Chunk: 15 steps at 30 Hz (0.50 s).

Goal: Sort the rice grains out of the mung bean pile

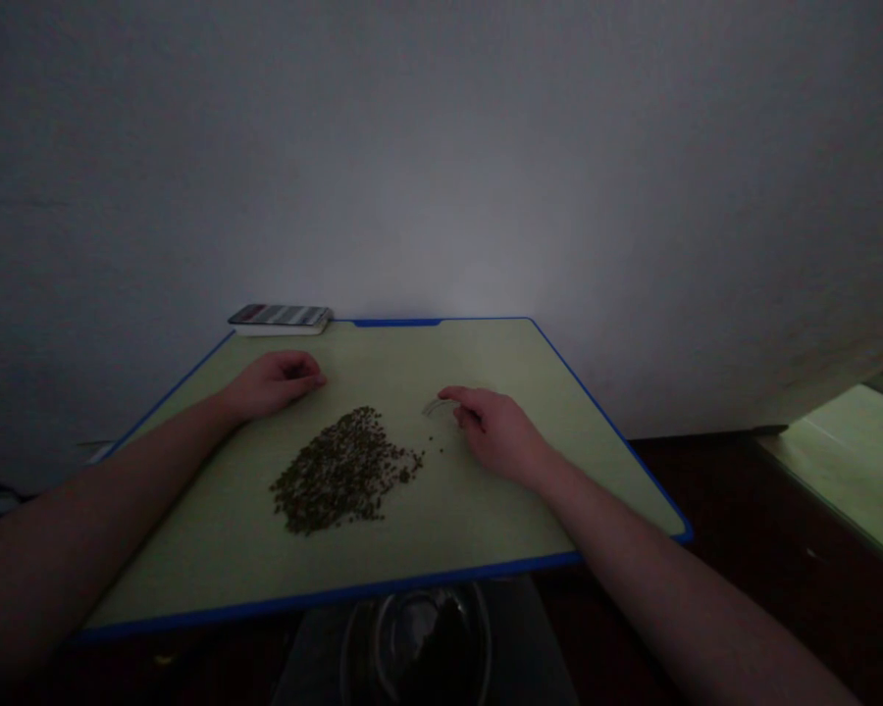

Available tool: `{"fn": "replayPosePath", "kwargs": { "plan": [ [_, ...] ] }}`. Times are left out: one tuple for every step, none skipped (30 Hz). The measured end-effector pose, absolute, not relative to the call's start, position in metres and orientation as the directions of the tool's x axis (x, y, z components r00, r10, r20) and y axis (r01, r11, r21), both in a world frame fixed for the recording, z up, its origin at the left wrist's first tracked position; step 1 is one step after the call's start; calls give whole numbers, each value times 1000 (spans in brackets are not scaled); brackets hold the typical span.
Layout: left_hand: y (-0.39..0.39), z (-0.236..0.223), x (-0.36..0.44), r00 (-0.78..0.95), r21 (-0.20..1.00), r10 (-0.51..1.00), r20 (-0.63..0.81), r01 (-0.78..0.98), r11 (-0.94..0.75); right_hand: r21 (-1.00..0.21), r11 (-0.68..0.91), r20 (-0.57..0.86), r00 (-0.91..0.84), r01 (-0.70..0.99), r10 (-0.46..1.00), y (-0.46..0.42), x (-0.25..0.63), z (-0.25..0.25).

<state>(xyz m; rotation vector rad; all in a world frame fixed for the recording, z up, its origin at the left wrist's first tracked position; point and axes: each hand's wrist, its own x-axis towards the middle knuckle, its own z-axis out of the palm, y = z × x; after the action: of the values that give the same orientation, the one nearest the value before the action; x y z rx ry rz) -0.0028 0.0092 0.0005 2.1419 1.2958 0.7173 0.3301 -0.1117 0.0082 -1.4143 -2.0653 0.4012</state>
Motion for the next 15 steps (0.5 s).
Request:
{"fn": "replayPosePath", "kwargs": {
  "plan": [
    [9,1,-3,398,678,902,170,617,-400,-484,423,316,-298,766,901,-111,327,9],
    [9,1,-2,396,678,902,170,617,-399,-436,447,317,-332,781,889,-112,325,9],
    [9,1,-2,395,676,903,171,620,-399,-402,459,309,-354,792,883,-112,323,9],
    [9,1,-2,393,671,904,166,627,-396,-378,461,298,-366,803,882,-113,322,8],
    [9,2,-2,388,673,907,165,628,-391,-362,458,284,-371,812,884,-113,321,8],
    [8,2,-2,385,677,909,163,626,-387,-352,454,272,-374,819,886,-113,321,7],
    [8,2,-2,383,681,910,159,624,-382,-346,453,265,-378,822,887,-113,320,7],
    [8,2,-2,382,685,910,159,621,-380,-345,455,258,-383,821,887,-113,321,7],
    [8,3,-1,382,685,910,159,621,-381,-349,457,251,-389,818,887,-113,321,7],
    [7,3,-1,382,683,910,160,623,-382,-354,462,244,-396,813,885,-114,321,8],
    [7,3,-1,382,681,910,162,624,-383,-360,468,240,-405,807,882,-114,321,9],
    [7,3,-1,382,681,910,163,624,-384,-364,474,236,-412,802,880,-115,321,10],
    [7,3,-1,382,684,910,164,621,-384,-368,478,233,-418,797,878,-115,322,11],
    [7,3,-1,381,687,910,163,618,-382,-372,482,234,-423,793,876,-116,322,11],
    [8,2,-1,383,690,909,162,615,-382,-378,487,238,-426,787,873,-116,322,11]
  ]
}}
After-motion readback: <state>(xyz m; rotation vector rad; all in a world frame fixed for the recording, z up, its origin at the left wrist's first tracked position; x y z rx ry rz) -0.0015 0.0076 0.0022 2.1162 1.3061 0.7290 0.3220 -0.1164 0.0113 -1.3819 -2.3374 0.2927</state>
